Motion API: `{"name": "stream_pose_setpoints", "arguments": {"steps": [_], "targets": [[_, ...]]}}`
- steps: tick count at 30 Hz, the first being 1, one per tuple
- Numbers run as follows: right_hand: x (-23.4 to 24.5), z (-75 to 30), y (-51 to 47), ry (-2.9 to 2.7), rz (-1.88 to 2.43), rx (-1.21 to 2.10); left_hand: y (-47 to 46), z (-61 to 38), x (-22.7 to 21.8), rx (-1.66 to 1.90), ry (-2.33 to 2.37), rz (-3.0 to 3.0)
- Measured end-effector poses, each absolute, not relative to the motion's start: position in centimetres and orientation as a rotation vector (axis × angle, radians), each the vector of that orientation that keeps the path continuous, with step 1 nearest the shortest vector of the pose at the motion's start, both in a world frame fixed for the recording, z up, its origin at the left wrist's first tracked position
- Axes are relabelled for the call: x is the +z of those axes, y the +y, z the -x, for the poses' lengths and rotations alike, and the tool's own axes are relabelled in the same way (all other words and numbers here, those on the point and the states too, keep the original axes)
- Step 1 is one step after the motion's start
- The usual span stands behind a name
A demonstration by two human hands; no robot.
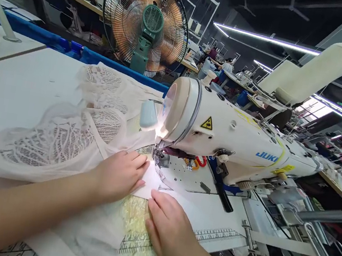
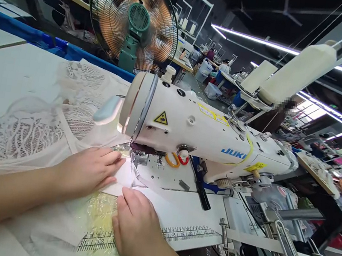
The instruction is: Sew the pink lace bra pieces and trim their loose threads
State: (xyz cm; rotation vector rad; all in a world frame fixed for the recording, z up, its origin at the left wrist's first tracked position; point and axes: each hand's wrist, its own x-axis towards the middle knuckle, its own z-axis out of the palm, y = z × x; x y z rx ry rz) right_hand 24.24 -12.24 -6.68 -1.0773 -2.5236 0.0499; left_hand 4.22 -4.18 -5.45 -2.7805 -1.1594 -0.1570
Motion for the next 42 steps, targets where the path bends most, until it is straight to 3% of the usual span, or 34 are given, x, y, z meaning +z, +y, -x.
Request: {"name": "stream_pose_setpoints", "arguments": {"steps": [22,33,42], "targets": [[-7.1,-22.8,-11.4,-2.504,1.155,0.076,-2.7,-5.1,-4.3,-0.072,-1.422,2.783],[-7.2,-21.3,-10.1,-2.458,1.16,0.141,-3.1,-4.3,-4.6,-0.165,-0.92,2.734],[-7.1,-21.9,-10.3,-2.446,1.116,0.16,-5.8,-3.1,-7.1,-0.313,-0.865,2.695]]}}
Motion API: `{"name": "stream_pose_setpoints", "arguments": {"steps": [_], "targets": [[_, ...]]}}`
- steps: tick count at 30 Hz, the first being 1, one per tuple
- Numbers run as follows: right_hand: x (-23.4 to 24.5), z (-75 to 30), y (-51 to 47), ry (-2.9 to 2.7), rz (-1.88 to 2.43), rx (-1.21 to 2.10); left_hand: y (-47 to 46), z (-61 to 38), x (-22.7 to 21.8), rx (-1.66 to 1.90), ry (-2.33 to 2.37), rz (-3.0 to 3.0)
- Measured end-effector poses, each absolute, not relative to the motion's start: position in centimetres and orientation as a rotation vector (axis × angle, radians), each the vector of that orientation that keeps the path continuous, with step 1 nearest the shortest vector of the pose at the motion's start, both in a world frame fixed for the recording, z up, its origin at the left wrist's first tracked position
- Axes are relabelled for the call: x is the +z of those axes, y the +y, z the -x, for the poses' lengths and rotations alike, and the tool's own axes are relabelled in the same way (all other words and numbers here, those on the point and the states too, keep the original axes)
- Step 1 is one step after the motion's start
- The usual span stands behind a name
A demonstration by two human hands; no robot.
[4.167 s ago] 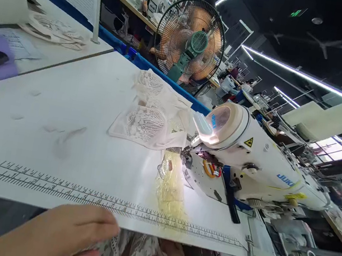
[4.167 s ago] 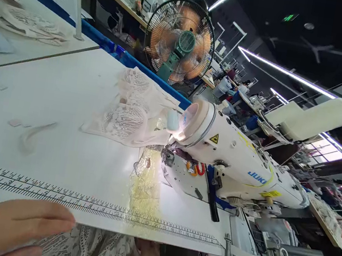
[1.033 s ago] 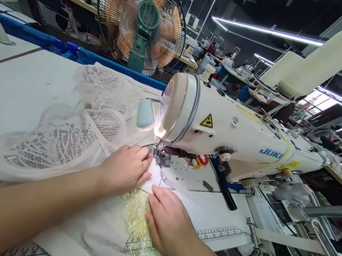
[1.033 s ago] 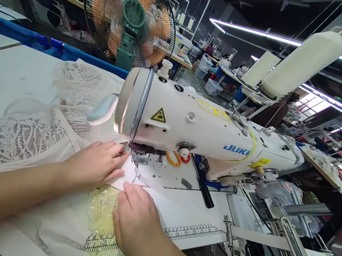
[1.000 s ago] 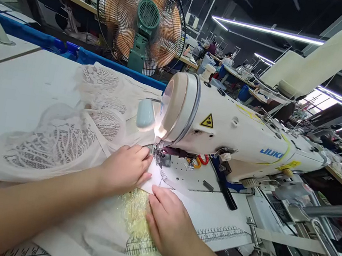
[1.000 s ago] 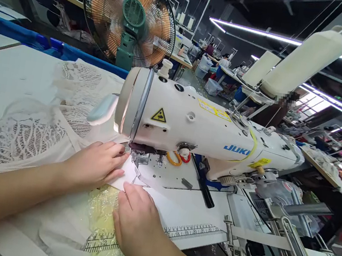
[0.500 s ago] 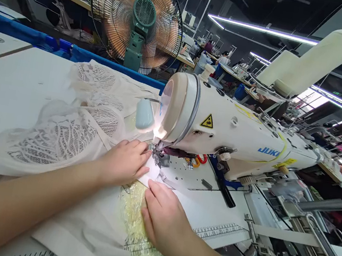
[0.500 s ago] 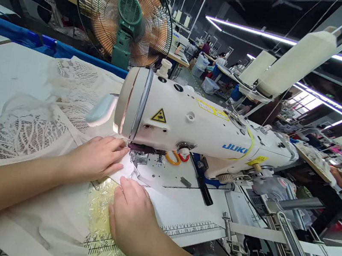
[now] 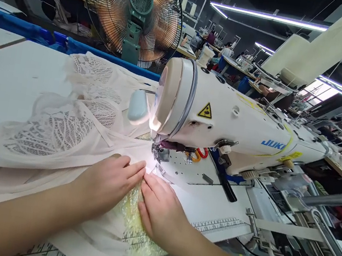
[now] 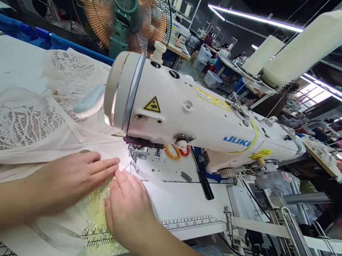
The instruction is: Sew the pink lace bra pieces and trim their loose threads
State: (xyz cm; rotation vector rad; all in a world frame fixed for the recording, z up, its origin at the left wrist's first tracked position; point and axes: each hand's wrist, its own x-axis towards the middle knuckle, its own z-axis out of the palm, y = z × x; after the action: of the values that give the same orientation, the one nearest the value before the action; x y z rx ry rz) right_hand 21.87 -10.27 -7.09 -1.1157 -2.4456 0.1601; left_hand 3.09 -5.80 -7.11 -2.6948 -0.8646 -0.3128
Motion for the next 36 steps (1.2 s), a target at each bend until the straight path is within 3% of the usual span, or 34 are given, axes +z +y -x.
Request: {"name": "stream_pose_setpoints", "arguments": {"steps": [9,36], "targets": [[-6.6,-23.5,-10.1,-2.217,1.077,0.224,-3.0,-1.0,-7.2,-0.594,-0.767,2.963],[-6.9,-23.8,-10.3,-2.094,1.187,0.276,-0.3,-0.4,-4.7,-0.415,-0.551,3.062]]}}
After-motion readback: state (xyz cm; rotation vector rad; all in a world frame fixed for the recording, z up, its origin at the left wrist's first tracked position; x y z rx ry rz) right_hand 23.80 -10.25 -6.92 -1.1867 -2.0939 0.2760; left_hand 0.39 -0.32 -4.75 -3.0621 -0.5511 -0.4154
